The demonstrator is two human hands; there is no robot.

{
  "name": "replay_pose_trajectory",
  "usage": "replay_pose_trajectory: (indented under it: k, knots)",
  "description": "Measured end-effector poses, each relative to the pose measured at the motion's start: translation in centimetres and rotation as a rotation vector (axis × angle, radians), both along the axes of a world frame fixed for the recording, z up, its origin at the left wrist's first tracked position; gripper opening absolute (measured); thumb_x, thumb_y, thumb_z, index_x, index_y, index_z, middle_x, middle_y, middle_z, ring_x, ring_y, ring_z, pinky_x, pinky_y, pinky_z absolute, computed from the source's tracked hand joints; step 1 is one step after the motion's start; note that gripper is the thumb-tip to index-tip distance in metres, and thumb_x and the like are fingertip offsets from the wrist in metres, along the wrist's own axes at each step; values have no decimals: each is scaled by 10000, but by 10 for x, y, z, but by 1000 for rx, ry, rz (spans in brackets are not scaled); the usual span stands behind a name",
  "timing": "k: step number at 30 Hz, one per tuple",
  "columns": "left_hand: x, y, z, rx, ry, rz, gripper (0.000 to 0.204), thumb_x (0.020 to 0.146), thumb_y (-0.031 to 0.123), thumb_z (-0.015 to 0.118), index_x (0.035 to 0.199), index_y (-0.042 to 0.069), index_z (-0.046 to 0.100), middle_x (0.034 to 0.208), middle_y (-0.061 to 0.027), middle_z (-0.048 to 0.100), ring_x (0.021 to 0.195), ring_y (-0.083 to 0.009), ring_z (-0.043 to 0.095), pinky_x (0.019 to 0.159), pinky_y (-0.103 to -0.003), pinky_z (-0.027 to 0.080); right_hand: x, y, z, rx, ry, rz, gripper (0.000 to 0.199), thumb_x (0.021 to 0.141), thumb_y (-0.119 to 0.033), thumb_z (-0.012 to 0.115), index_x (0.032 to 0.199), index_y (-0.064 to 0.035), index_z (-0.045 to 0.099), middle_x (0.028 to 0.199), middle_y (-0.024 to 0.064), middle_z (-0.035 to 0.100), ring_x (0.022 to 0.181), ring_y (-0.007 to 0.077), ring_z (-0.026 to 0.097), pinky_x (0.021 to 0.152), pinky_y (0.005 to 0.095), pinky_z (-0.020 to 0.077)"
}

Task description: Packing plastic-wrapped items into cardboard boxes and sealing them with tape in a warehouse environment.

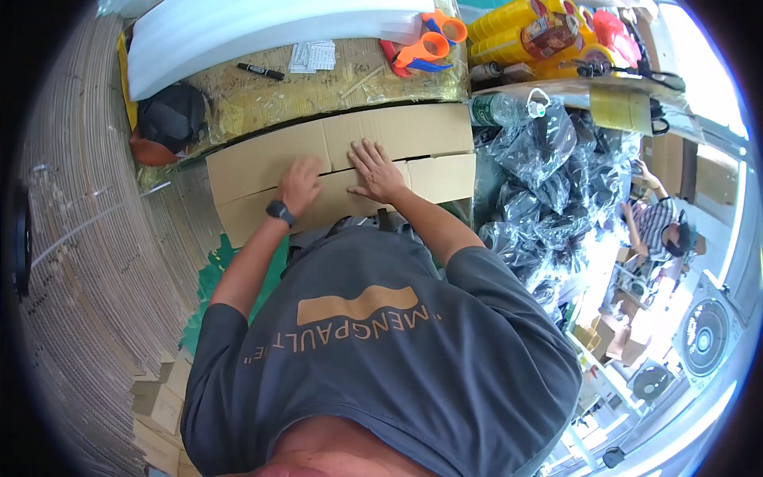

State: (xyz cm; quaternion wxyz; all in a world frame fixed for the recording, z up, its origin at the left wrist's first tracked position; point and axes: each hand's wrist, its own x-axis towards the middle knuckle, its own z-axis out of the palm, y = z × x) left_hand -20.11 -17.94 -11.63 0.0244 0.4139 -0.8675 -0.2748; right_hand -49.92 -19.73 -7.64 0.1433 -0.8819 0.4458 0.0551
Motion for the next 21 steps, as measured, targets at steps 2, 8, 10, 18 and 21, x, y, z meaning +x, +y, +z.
replay_pose_trajectory:
  k: [2, 8, 10, 18, 21]
  knots:
    - [-24, -61, 70, -36, -145, 252, 1088, 749, 474, 912, 1633, 89, 408, 1706, -164, 368, 1603, -337, 307, 1312, -540, 262, -6, 11, -13, -8, -32, -46, 915, 994, -703, 549, 1670, -113, 373, 1767, 156, 281, 1649, 393, 191, 1342, 543, 159]
    - [-46, -110, 52, 86, -441, 174, 1604, 488, 638, 1003, 1736, 126, 134, 1732, -245, 253, 1605, -434, 254, 1320, -622, 152, -20, 6, -28, -120, -335, -107, 624, 997, -459, 645, 1515, -121, 565, 1669, 126, 459, 1559, 372, 388, 1287, 544, 283]
    - [-56, -110, 57, 91, -488, 174, 1604, 491, 631, 1005, 1740, 140, 125, 1730, -246, 257, 1604, -439, 253, 1319, -628, 148, -35, -21, -29, -57, -391, -77, 529, 963, -362, 669, 1419, -102, 604, 1519, 139, 561, 1438, 379, 488, 1199, 541, 369]
    - [-70, -93, 68, 90, -534, 273, 1590, 465, 545, 1046, 1734, 167, 166, 1692, -234, 315, 1593, -432, 272, 1299, -640, 199, -203, -322, 87, -313, -457, -800, 473, 963, -349, 740, 1212, 33, 611, 1131, 264, 735, 1043, 471, 713, 880, 547, 578]
    - [-73, -78, 72, 63, -503, 291, 1558, 458, 533, 1048, 1723, 161, 220, 1684, -227, 328, 1594, -420, 271, 1293, -636, 211, -214, -381, 44, -92, -227, -659, 642, 931, -463, 762, 1277, 42, 568, 1192, 291, 741, 1094, 463, 734, 922, 538, 594]
